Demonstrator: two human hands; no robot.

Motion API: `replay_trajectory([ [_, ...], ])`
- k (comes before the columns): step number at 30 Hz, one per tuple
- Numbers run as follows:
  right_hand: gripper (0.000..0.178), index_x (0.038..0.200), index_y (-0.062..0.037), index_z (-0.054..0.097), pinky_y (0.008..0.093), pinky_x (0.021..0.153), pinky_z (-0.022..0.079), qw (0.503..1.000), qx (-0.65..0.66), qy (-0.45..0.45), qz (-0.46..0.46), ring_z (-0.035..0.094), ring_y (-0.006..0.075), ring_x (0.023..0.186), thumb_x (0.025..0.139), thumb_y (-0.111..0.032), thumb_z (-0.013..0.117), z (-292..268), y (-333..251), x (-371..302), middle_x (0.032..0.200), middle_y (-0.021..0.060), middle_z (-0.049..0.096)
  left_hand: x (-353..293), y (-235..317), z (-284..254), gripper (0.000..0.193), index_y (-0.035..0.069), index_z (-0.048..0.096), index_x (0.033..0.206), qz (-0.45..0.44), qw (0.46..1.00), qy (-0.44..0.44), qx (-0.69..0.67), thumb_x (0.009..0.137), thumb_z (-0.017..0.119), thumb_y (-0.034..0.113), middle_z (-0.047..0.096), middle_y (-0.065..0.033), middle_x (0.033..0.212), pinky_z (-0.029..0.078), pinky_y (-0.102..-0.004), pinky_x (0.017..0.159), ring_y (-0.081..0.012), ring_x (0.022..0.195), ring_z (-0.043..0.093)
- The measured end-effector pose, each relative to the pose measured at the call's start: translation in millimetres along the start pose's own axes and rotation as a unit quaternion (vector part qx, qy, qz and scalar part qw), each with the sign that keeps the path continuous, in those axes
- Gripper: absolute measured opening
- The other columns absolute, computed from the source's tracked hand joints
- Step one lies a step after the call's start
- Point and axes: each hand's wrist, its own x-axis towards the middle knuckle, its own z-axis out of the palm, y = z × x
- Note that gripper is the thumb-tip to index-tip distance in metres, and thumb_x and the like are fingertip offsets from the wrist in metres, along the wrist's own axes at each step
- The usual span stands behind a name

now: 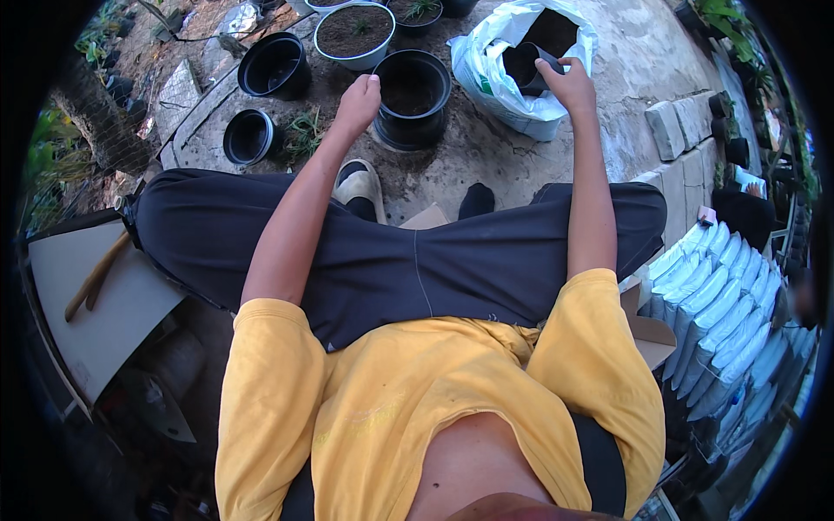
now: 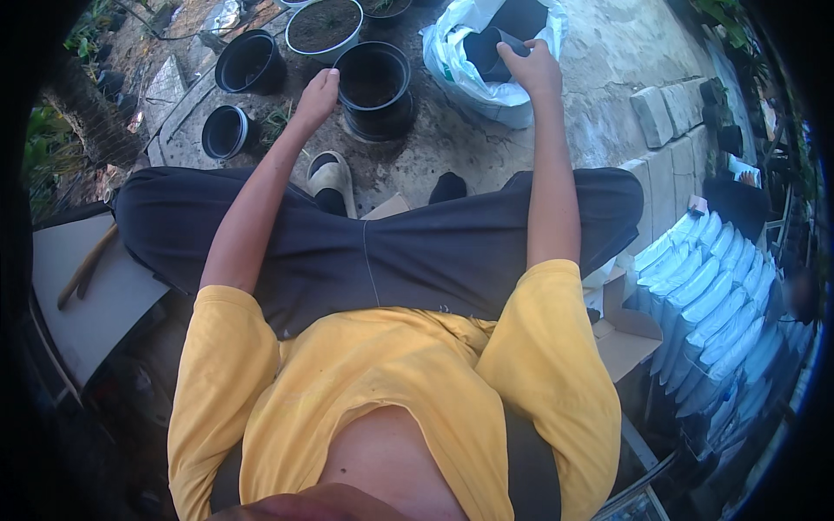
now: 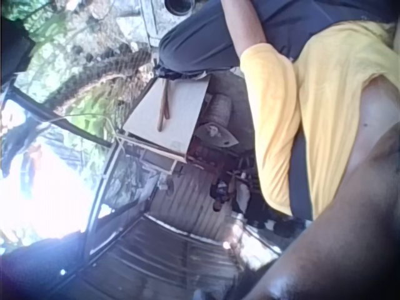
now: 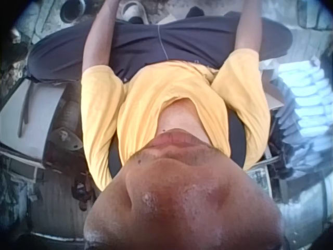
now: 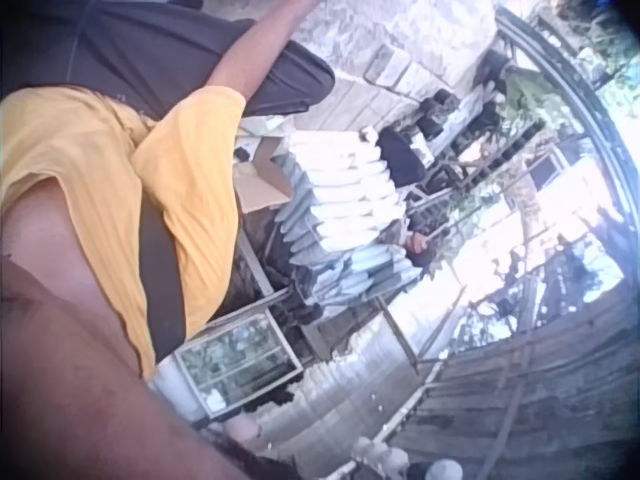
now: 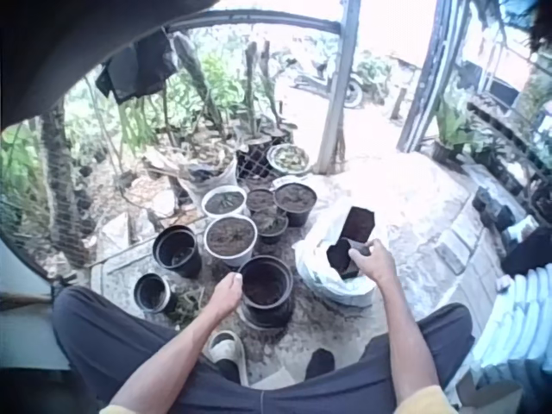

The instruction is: The person scoops soil from a large white bag into a black pot using a small scoop. They then place a small plant into the pot and cover the roots with more soil. The person repeats this process for multiple pots.

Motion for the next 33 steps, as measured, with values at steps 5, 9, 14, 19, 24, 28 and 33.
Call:
replay_trajectory([
  [5,0.077,0.128,-0.004,0.059,0.0429,0.094,0.051,0.997,0.024,0.055,-0.048,0.067,0.0358,0.109,0.078,-0.062,0.069,-34.6,-17.2,-13.8,0.114,0.0216,0.07,-3.5,11.3,-3.6,0.044,-0.003,0.061,0.102,-0.002,1.0,-0.001,0.017,0.103,0.04,0.035,0.065,-0.0279,0.101,0.046,-0.0478,0.09,-0.0442,0.102,0.062],
  [9,0.073,0.127,-0.003,0.059,0.039,0.088,0.054,0.98,0.125,0.049,-0.148,0.071,0.0298,0.099,0.08,-0.057,0.073,-46.3,-61.4,-49.6,0.105,0.0186,0.072,-3.4,9.0,-2.5,0.044,-0.003,0.061,0.102,-0.005,1.0,0.001,0.005,0.104,0.04,0.036,0.066,-0.0272,0.102,0.046,-0.0472,0.09,-0.0433,0.103,0.062],
  [14,0.07,0.127,-0.0057,0.058,0.0438,0.089,0.054,0.948,0.027,0.126,-0.292,0.066,0.0316,0.104,0.079,-0.052,0.076,-36.4,-103.7,-90.6,0.114,0.0169,0.065,-2.1,7.2,-5.2,0.044,-0.003,0.061,0.102,-0.025,0.999,-0.021,0.003,0.104,0.04,0.036,0.066,-0.0261,0.101,0.046,-0.0461,0.09,-0.0411,0.103,0.063],
  [19,0.068,0.122,-0.0059,0.056,0.0495,0.079,0.056,0.94,-0.171,0.206,-0.212,0.061,0.0416,0.105,0.075,-0.049,0.076,-8.2,-43.4,-41.4,0.116,0.02,0.059,1.1,-4.7,-3.2,0.042,-0.001,0.059,0.101,0.008,1.0,-0.014,0.014,0.105,0.04,0.036,0.062,-0.0108,0.087,0.05,-0.0368,0.072,-0.0197,0.078,0.062],
  [24,0.064,0.129,-0.0073,0.051,0.0496,0.086,0.055,0.964,-0.161,0.067,-0.202,0.061,0.0404,0.11,0.079,-0.038,0.078,49.2,2.9,-12.9,0.119,0.0193,0.06,2.9,0.7,1.1,0.044,-0.002,0.061,0.101,-0.018,1.0,-0.015,-0.009,0.104,0.04,0.036,0.065,-0.0268,0.103,0.046,-0.0464,0.09,-0.043,0.103,0.062],
  [28,0.053,0.126,-0.0079,0.05,0.0494,0.089,0.054,0.963,-0.175,-0.009,-0.202,0.063,0.0417,0.108,0.083,-0.025,0.076,92.4,23.8,-8.1,0.118,0.0204,0.061,2.3,8.1,1.2,0.044,-0.003,0.06,0.1,-0.016,1.0,-0.006,-0.007,0.104,0.04,0.037,0.065,-0.0268,0.102,0.046,-0.0465,0.09,-0.0431,0.103,0.062],
  [33,0.059,0.132,-0.0059,0.054,0.0442,0.094,0.052,0.984,-0.078,-0.11,-0.116,0.064,0.0381,0.114,0.083,-0.035,0.072,89.5,21.6,8.1,0.122,0.0232,0.065,2.4,1.8,-2.7,0.045,-0.003,0.06,0.1,-0.016,1.0,-0.016,-0.004,0.104,0.04,0.038,0.065,-0.0266,0.102,0.046,-0.0462,0.09,-0.0424,0.102,0.062],
])
